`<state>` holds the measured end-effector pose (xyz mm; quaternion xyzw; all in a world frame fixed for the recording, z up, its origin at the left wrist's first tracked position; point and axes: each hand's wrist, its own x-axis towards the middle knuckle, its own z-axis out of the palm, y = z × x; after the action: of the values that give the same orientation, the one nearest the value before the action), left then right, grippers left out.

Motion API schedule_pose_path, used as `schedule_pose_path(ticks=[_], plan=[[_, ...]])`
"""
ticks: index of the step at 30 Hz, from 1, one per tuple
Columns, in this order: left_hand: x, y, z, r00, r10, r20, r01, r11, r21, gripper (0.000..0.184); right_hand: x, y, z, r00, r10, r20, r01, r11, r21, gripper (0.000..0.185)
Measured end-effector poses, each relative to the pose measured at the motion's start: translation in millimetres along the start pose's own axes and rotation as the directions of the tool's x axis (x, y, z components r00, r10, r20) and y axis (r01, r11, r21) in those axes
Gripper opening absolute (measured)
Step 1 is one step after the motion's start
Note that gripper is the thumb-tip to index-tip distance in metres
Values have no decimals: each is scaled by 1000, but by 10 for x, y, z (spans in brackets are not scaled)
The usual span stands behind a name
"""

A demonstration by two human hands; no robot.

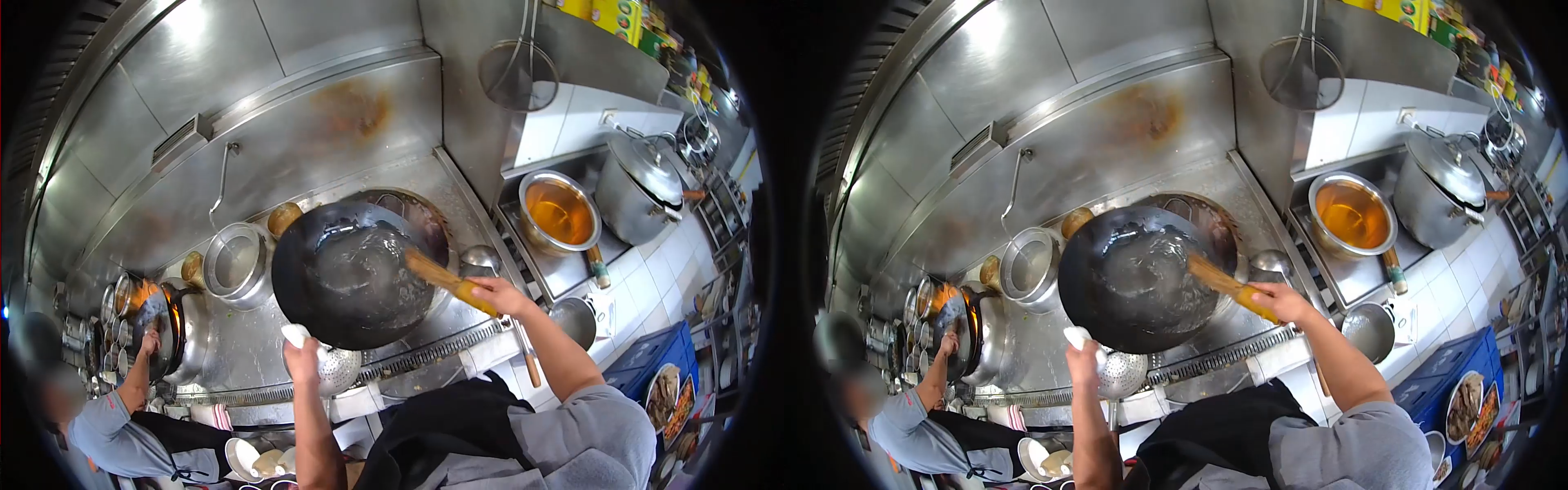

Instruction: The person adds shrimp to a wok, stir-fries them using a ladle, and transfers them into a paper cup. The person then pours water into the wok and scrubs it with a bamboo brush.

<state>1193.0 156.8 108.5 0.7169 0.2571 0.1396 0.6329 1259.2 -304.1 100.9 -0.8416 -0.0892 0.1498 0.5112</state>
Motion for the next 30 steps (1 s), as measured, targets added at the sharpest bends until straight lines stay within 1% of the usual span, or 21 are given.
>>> schedule_pose_path(ticks=[1,2,4,5,6,8,10,12,13,14,15,17,18,20,21,23,24,26,27,29,30], plan=[[23,48,-24,1000,-2,10,2,999,42,29,-166,87,-4,989,132,-63,-118,974,192,46],[15,180,-1,1000,-1,20,0,997,81,31,-297,113,11,987,141,-71,-125,973,196,46],[60,233,26,1000,3,21,-5,995,102,32,-537,162,60,928,325,-180,-270,923,275,45],[62,250,38,1000,14,10,-15,993,119,33,-530,520,134,921,307,-239,-241,932,271,45],[20,295,69,1000,21,12,-22,993,117,33,-631,544,143,921,303,-245,-235,933,272,45],[-51,382,103,998,60,-25,-55,985,161,36,-761,558,162,881,419,-220,-307,859,409,45],[6,338,99,997,76,-20,-71,980,184,37,-809,634,166,891,392,-229,-269,863,427,46],[-32,372,134,997,80,-8,-77,975,208,38,-928,547,132,859,452,-241,-313,835,452,45],[-43,392,158,993,114,-31,-104,970,222,39,-958,492,100,849,473,-234,-338,828,446,45],[-69,439,191,988,148,-54,-131,963,235,40,-966,493,97,848,474,-237,-339,829,446,45],[-87,465,216,988,148,-53,-132,964,233,40,-961,498,96,841,483,-245,-335,819,465,46],[-124,570,267,979,190,-77,-158,939,306,41,-926,458,83,836,488,-250,-323,806,496,48],[-160,639,300,978,192,-79,-159,939,306,41,-889,452,91,838,486,-249,-320,807,496,48],[-281,805,407,958,261,-120,-196,899,391,40,-774,495,129,834,480,-273,-316,821,476,48],[-358,929,463,958,259,-128,-184,889,420,41,-702,532,163,834,482,-269,-319,818,478,48],[-440,1064,560,951,280,-133,-191,868,459,41,-550,593,217,851,437,-292,-250,825,506,48],[-464,1111,604,942,303,-140,-200,848,491,42,-468,610,230,849,442,-290,-256,824,505,48],[-519,1209,669,947,289,-138,-182,840,511,41,-283,602,253,853,436,-287,-237,813,531,48],[-581,1280,715,935,329,-129,-222,830,512,40,-207,529,240,854,438,-281,-243,813,529,48],[-584,1271,755,905,412,-103,-305,800,517,37,-37,387,209,880,423,-214,-201,742,640,43],[-611,1291,768,908,405,-110,-294,802,520,37,47,356,200,882,425,-204,-210,742,637,43]])
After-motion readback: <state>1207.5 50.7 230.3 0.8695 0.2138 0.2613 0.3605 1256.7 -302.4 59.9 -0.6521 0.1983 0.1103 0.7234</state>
